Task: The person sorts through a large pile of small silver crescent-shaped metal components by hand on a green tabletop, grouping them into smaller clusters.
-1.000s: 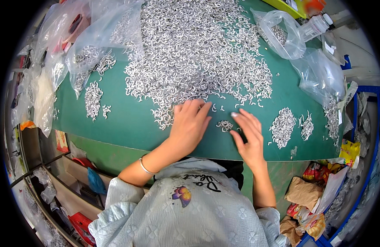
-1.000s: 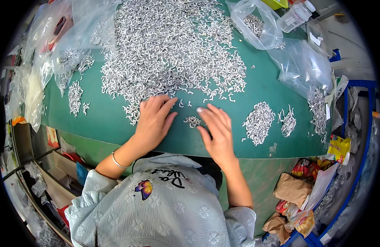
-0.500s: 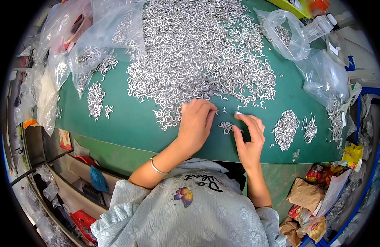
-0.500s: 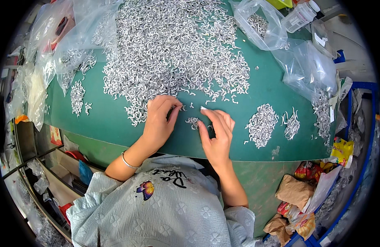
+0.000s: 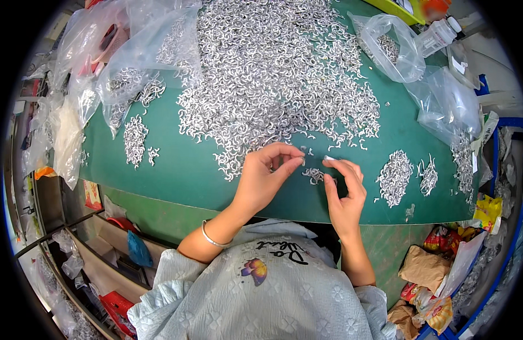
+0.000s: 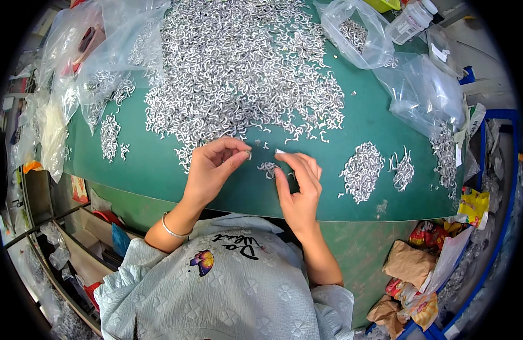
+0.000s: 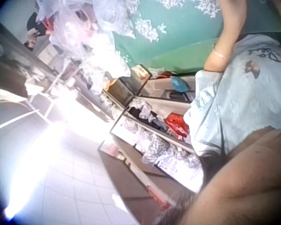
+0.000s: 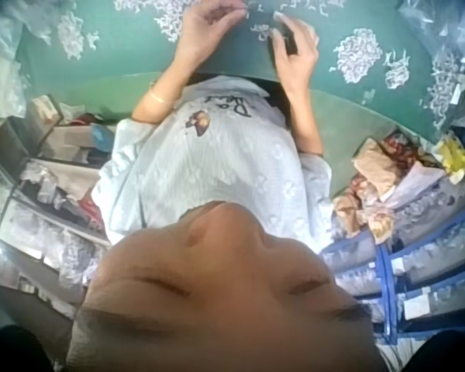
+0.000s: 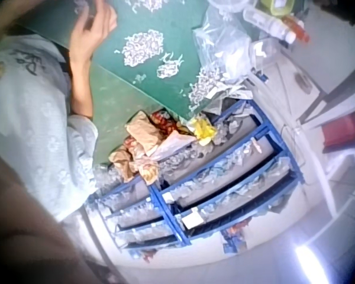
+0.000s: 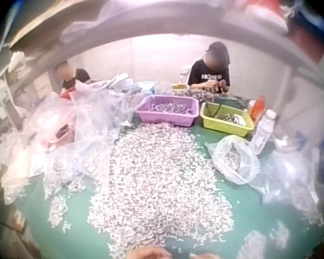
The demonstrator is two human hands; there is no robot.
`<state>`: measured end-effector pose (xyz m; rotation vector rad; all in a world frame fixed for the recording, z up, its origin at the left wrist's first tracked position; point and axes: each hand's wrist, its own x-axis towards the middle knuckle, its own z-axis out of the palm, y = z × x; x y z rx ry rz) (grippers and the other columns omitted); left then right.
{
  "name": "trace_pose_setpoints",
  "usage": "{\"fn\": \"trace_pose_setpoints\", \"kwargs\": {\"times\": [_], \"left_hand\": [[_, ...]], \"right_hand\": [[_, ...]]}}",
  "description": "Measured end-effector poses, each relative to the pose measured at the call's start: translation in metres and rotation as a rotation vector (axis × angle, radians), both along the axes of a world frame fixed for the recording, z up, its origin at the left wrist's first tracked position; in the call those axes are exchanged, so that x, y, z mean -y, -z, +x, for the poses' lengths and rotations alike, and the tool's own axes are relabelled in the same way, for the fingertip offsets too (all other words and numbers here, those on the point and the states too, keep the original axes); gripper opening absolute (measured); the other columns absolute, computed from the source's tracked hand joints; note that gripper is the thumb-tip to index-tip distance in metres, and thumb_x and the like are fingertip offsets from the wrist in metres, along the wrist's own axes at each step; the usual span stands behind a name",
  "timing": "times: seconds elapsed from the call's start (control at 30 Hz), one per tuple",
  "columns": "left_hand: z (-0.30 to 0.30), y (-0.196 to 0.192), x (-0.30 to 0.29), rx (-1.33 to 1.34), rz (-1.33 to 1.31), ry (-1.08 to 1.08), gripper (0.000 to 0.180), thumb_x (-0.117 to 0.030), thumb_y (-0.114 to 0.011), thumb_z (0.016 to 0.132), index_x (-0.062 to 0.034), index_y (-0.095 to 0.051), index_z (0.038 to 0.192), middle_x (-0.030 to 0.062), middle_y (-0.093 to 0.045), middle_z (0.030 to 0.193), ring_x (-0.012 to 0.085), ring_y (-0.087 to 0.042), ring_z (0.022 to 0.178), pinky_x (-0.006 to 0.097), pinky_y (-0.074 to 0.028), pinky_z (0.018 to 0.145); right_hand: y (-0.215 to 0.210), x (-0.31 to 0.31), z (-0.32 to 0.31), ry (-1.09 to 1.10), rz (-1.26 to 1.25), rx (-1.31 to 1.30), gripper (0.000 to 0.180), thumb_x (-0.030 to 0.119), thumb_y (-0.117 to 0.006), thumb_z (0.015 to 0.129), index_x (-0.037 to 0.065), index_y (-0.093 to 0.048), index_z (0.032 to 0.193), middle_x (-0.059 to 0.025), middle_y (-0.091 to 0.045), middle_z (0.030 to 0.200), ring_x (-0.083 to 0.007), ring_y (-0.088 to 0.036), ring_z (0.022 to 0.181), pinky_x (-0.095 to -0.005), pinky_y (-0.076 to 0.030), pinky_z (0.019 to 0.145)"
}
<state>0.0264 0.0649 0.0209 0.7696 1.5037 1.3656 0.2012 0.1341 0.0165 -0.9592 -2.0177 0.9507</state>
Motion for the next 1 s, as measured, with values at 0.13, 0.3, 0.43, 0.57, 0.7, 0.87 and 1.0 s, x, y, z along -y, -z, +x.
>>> {"fn": "trace_pose_setpoints", "kwargs": {"times": [0.13,0.3,0.43,0.57,0.7,0.87,1.0], "left_hand": [[0.006,-0.01,0.004,0.148,0.098,0.002,0.011,0.003,-0.066,0.09,0.0042,-0.068,0.1,0.0035,-0.065,0.097,0.0073,-0.06,0.084,0.021,-0.049,0.074],[0.013,-0.016,0.009,0.136,0.186,-0.04,0.01,-0.002,-0.072,0.085,0.0004,-0.071,0.095,0.0026,-0.068,0.093,0.0077,-0.055,0.078,0.023,-0.042,0.068],[0.013,-0.024,0.012,0.057,0.208,-0.028,0.01,-0.002,-0.072,0.084,-0.0006,-0.072,0.093,0.0052,-0.069,0.095,0.0106,-0.057,0.08,0.026,-0.044,0.072],[0.015,-0.027,0.014,-0.03,0.268,-0.048,0.012,0.0,-0.074,0.081,-0.0018,-0.072,0.093,0.006,-0.069,0.094,0.0123,-0.058,0.08,0.027,-0.046,0.071],[0.014,-0.028,0.015,-0.121,0.316,-0.051,0.014,0.001,-0.076,0.078,-0.002,-0.072,0.091,0.0071,-0.069,0.092,0.0149,-0.061,0.08,0.028,-0.049,0.071],[0.003,-0.021,0.017,-0.639,0.135,-0.061,0.017,0.004,-0.074,0.076,-0.0004,-0.068,0.092,0.0087,-0.066,0.093,0.0202,-0.061,0.083,0.03,-0.048,0.075],[-0.011,0.007,0.019,-0.95,0.098,-0.077,0.022,0.005,-0.072,0.075,-0.002,-0.066,0.095,0.0104,-0.063,0.095,0.0289,-0.058,0.089,0.038,-0.047,0.08]], "right_hand": [[-0.016,0.007,-0.011,-0.051,-0.041,-0.141,0.029,-0.001,-0.074,0.077,0.002,-0.067,0.105,-0.0084,-0.07,0.097,-0.0263,-0.062,0.096,-0.0353,-0.042,0.086],[-0.023,0.012,-0.019,-0.051,0.004,-0.222,0.027,-0.003,-0.076,0.074,0.001,-0.068,0.099,-0.0095,-0.07,0.094,-0.0264,-0.064,0.093,-0.0351,-0.043,0.085],[-0.025,0.012,-0.02,-0.044,-0.013,-0.267,0.024,-0.005,-0.076,0.074,0.001,-0.069,0.096,-0.0095,-0.07,0.091,-0.0264,-0.064,0.091,-0.0352,-0.042,0.085],[-0.027,0.014,-0.019,-0.05,-0.061,-0.297,0.021,-0.007,-0.074,0.075,0.0,-0.068,0.094,-0.0095,-0.07,0.09,-0.0258,-0.063,0.091,-0.0353,-0.042,0.085],[-0.026,0.015,-0.019,-0.047,-0.099,-0.307,0.02,-0.007,-0.072,0.076,0.0,-0.068,0.094,-0.0092,-0.07,0.091,-0.0254,-0.063,0.091,-0.0352,-0.042,0.086],[-0.016,0.011,-0.009,0.05,0.006,-0.117,0.021,-0.005,-0.071,0.077,0.002,-0.069,0.096,-0.0093,-0.069,0.092,-0.0265,-0.063,0.091,-0.0359,-0.042,0.086],[-0.003,0.02,-0.006,-0.207,0.234,0.192,0.025,0.005,-0.074,0.077,0.003,-0.069,0.101,-0.006,-0.066,0.111,-0.0282,-0.058,0.108,-0.0434,-0.038,0.093]]}}
